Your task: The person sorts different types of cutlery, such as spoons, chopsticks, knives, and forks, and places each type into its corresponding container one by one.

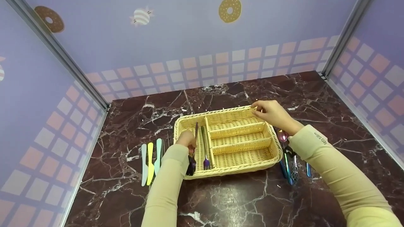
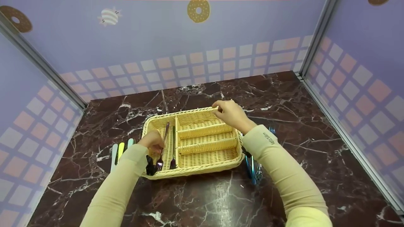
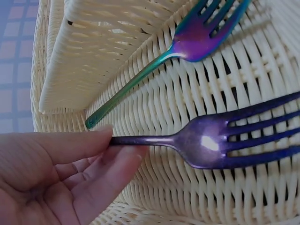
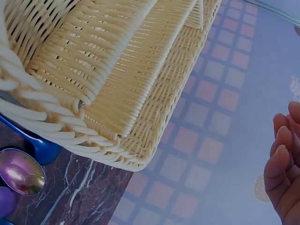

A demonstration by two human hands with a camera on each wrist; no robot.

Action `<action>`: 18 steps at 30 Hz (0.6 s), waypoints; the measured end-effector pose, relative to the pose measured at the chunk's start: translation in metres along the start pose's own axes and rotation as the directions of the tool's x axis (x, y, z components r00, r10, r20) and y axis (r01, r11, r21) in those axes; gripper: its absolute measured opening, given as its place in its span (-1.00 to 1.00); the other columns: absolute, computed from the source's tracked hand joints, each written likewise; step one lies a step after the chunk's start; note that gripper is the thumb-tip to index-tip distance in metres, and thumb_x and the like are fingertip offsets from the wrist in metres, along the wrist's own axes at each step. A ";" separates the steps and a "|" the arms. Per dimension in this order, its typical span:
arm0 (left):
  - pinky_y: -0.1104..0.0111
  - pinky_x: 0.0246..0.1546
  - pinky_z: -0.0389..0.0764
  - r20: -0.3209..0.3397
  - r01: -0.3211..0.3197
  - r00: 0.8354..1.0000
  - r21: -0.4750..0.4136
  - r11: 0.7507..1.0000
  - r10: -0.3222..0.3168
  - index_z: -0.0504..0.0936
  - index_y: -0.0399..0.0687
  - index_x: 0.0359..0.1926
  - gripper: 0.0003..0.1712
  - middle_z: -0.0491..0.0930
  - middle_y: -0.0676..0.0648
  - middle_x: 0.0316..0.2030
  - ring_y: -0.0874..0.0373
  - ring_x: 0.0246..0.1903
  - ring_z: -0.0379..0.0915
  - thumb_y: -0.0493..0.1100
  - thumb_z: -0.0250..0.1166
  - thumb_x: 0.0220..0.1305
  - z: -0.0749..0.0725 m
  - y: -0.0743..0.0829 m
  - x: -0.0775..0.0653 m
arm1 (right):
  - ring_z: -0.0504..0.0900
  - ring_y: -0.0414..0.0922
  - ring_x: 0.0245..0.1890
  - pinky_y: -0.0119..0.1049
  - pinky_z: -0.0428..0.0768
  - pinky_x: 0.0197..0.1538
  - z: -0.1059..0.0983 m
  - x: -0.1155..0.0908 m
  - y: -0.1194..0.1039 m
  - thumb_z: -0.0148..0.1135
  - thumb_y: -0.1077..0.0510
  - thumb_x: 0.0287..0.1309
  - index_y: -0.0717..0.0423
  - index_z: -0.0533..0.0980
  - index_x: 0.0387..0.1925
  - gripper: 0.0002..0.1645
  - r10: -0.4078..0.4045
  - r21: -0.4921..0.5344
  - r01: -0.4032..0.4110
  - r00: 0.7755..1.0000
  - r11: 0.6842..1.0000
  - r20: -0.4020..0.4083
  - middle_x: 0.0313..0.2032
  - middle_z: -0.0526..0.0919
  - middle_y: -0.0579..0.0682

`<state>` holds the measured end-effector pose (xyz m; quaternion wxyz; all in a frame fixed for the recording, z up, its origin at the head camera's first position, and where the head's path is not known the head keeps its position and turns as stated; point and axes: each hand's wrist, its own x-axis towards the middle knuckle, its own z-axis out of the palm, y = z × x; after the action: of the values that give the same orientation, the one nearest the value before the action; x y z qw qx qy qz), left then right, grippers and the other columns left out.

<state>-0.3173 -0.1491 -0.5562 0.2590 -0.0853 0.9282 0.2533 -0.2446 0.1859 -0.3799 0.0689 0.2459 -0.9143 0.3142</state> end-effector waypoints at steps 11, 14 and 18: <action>0.33 -0.58 0.62 0.162 0.062 0.985 0.025 0.998 -0.065 0.66 -0.36 -0.60 -0.86 0.62 -0.24 -0.64 0.04 -0.65 0.60 -0.33 0.31 0.00 0.009 -0.011 0.035 | 0.52 -0.10 -0.52 -0.26 0.47 -0.42 -0.005 -0.001 0.005 0.15 0.26 0.13 0.28 0.55 -0.17 -0.77 -0.008 -0.021 0.008 1.000 1.000 0.009 -0.45 0.64 0.13; 0.35 -0.57 0.61 0.066 0.027 0.997 0.091 0.995 -0.033 0.64 -0.39 -0.50 -0.88 0.63 -0.24 -0.56 0.07 -0.64 0.59 -0.34 0.30 -0.01 -0.010 0.024 -0.025 | 0.53 -0.07 -0.48 -0.27 0.49 -0.38 -0.012 -0.005 0.008 0.16 0.29 0.11 0.28 0.55 -0.18 -0.78 0.000 -0.010 0.000 1.000 1.000 -0.030 -0.42 0.65 0.14; 0.45 -0.72 0.46 -0.058 -0.012 0.998 0.077 0.997 0.016 0.47 -0.30 -0.56 -0.91 0.44 -0.18 -0.60 0.16 -0.76 0.42 -0.42 0.20 -0.01 -0.032 0.061 -0.101 | 0.54 -0.09 -0.44 -0.42 0.49 -0.35 -0.026 -0.019 0.021 0.18 0.31 0.08 0.31 0.55 -0.18 -0.77 0.056 0.024 -0.054 0.992 0.998 -0.114 -0.36 0.65 0.20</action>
<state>-0.2631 -0.1110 -0.4539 0.2332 -0.0761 0.9450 0.2165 -0.2395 0.2240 -0.3762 0.1099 0.2030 -0.9120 0.3391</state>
